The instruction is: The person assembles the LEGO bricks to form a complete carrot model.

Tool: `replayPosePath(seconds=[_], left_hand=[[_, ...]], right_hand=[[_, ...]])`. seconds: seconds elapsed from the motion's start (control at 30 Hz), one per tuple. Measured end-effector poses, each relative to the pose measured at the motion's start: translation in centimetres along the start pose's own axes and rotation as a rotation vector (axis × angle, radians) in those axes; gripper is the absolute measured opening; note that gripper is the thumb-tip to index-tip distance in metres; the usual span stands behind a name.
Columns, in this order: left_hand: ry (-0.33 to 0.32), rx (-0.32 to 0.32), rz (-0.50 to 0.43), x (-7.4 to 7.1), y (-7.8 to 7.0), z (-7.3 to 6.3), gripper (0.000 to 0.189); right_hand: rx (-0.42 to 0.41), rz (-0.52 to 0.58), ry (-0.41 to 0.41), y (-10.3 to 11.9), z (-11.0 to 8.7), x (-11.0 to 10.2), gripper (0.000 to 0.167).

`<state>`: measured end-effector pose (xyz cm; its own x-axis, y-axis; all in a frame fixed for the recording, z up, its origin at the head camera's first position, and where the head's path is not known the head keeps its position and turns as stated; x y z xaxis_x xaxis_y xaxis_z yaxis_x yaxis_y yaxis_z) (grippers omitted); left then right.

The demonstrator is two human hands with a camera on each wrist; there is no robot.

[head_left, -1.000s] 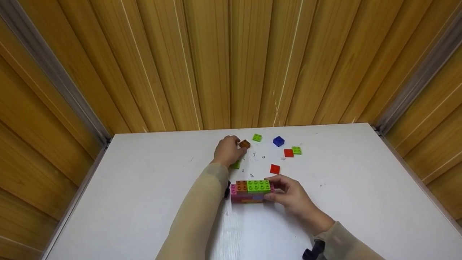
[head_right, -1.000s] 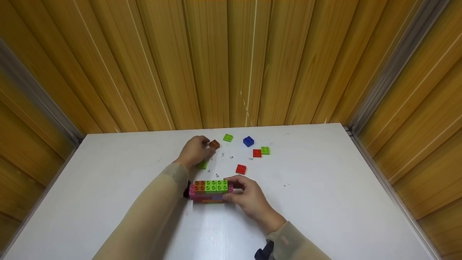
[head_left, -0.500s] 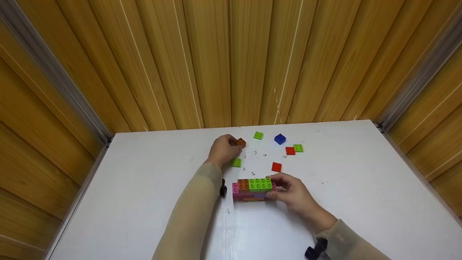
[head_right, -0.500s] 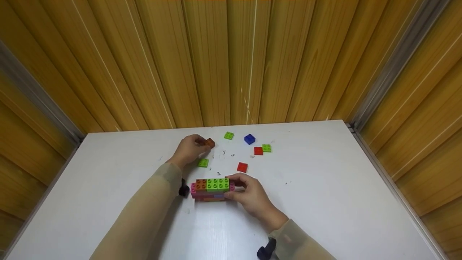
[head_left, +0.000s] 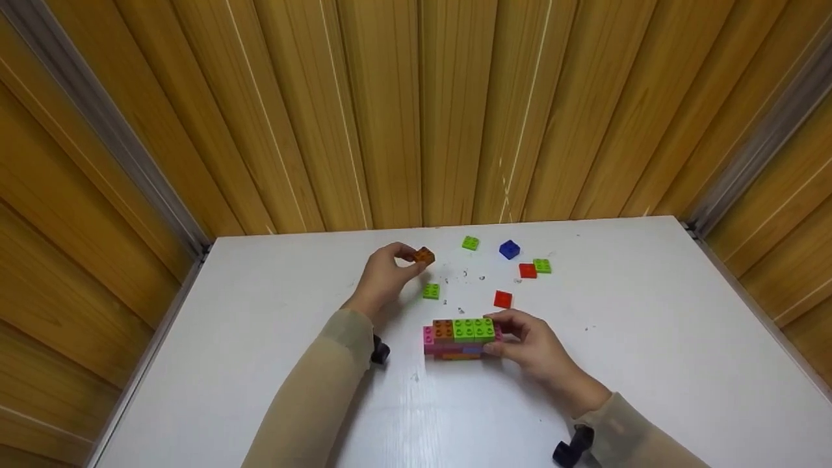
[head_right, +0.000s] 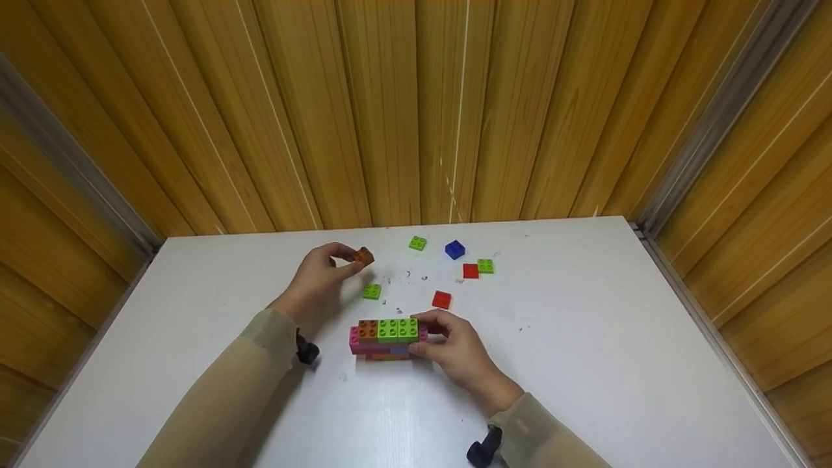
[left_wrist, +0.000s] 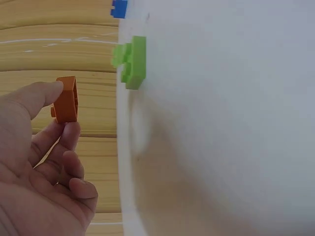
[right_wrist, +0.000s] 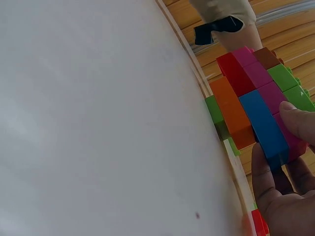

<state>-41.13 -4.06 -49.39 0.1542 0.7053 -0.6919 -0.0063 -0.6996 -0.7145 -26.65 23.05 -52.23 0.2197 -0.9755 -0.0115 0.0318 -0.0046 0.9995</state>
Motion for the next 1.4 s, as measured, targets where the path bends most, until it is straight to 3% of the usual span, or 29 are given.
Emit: replayPosePath(seconds=[0.13,0.23,0.43,0.73,0.97,1.4], left_hand=[[0.009,0.028,-0.035,-0.7,0.4,-2.5,0.028],[0.004,0.085,-0.037,-1.1,0.3,-4.0,0.028],[0.000,0.227,-0.009,-1.7,-0.6,-7.2,0.030],[0.026,0.319,-0.023,-1.8,-2.3,-11.0,0.032],[0.061,0.366,0.003,-1.7,-2.6,-12.2,0.030],[0.115,0.405,0.052,0.6,-2.3,-12.2,0.028]], right_hand=[[0.007,-0.008,0.001,-0.2,0.1,-0.1,0.046],[0.011,-0.007,0.002,-0.2,0.2,-0.1,0.046],[-0.011,-0.029,0.008,-0.1,0.2,0.0,0.046],[-0.004,-0.042,0.010,-0.1,0.1,-0.1,0.046],[-0.018,-0.049,0.024,0.0,0.2,0.0,0.045],[-0.027,-0.043,0.016,0.0,0.2,0.0,0.045]])
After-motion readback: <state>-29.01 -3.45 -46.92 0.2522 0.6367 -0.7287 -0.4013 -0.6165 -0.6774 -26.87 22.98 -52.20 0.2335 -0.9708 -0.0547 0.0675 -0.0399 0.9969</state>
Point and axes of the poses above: each hand's wrist, its own z-axis towards the middle knuckle, its own x-axis out of the palm, y = z × x, the point moved 6 cm from there along z, towards the middle knuckle, and after that the axes turned 15 degrees about z, right-handed, at the moved point
